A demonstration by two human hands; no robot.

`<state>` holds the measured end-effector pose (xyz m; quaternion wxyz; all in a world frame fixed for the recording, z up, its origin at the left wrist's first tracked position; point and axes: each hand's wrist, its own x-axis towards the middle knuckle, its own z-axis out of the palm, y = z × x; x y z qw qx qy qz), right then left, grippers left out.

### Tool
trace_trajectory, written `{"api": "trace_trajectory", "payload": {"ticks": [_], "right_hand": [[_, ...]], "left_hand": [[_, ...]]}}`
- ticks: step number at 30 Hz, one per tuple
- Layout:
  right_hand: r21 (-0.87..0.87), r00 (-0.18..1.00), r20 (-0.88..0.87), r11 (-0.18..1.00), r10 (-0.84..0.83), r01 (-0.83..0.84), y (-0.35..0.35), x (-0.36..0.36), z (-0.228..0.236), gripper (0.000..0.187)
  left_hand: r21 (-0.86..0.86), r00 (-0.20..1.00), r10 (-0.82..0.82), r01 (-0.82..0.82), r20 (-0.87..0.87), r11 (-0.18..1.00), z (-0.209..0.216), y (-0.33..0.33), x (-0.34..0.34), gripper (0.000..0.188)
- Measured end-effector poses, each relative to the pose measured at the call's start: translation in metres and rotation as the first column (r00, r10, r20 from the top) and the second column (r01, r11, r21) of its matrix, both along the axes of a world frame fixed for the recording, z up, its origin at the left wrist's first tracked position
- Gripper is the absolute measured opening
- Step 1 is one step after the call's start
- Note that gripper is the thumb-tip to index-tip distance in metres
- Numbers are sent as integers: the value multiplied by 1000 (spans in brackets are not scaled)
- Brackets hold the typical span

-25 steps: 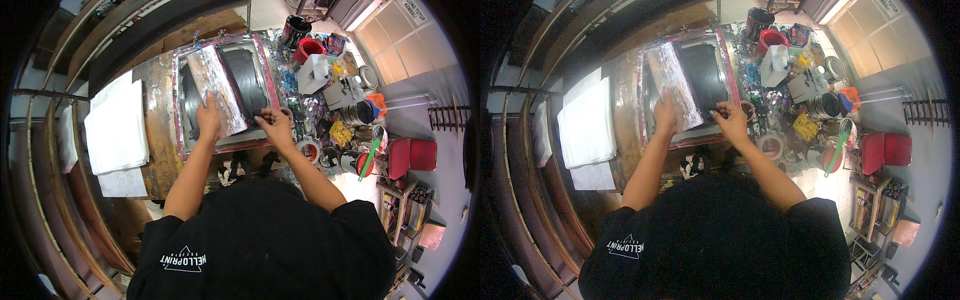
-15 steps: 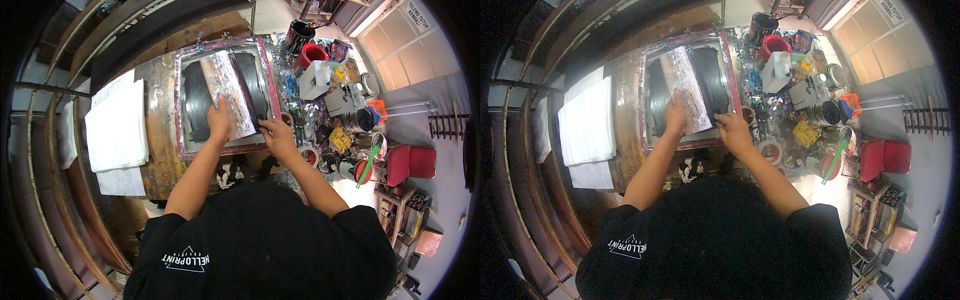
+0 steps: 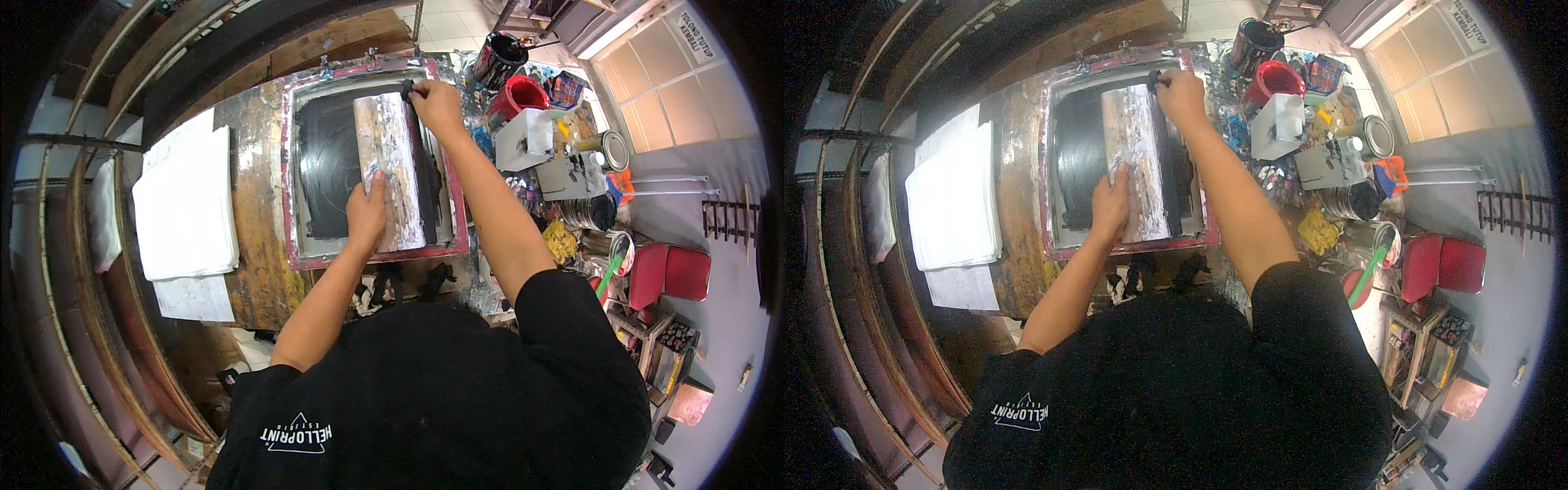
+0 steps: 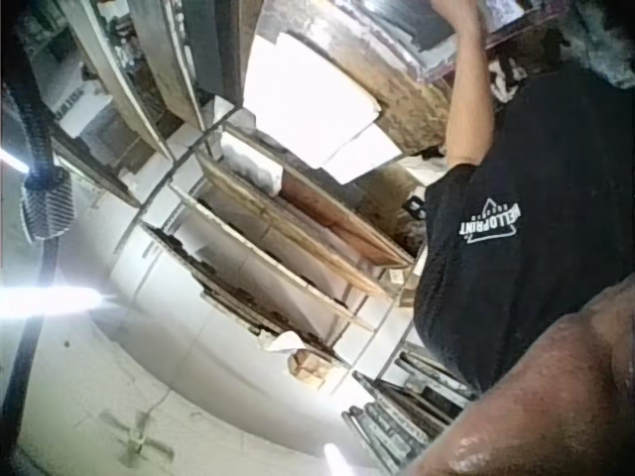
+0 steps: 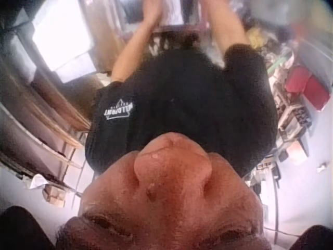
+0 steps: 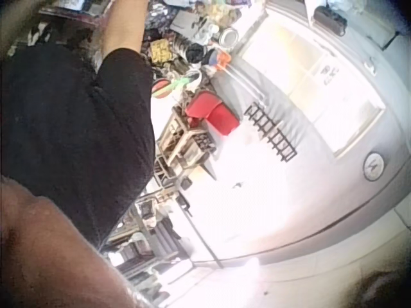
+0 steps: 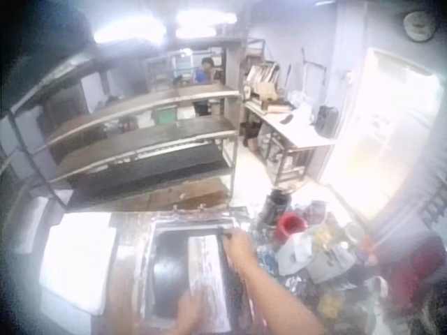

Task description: The person wipes ink from a screen printing frame using a cloth and a scraper, applies liquid from a container to the screen, and continues wiping the surface to remove residue.

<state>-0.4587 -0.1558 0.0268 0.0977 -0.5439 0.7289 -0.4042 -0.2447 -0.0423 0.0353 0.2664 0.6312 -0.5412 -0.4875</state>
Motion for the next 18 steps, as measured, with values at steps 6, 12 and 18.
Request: {"api": "trace_trajectory", "payload": {"ticks": [6,12,18], "right_hand": [[8,998,-3,998,59,-59,37,16,-6,19],[78,981,116,983,158,-167,201,61,7,14],[51,991,96,994,94,-99,188,54,0,15]], "left_hand": [[9,999,33,-33,-18,999,-21,-13,7,66],[26,994,88,-86,-62,996,-35,-24,6,66],[73,994,44,-37,-99,997,-23,-24,-4,67]]}}
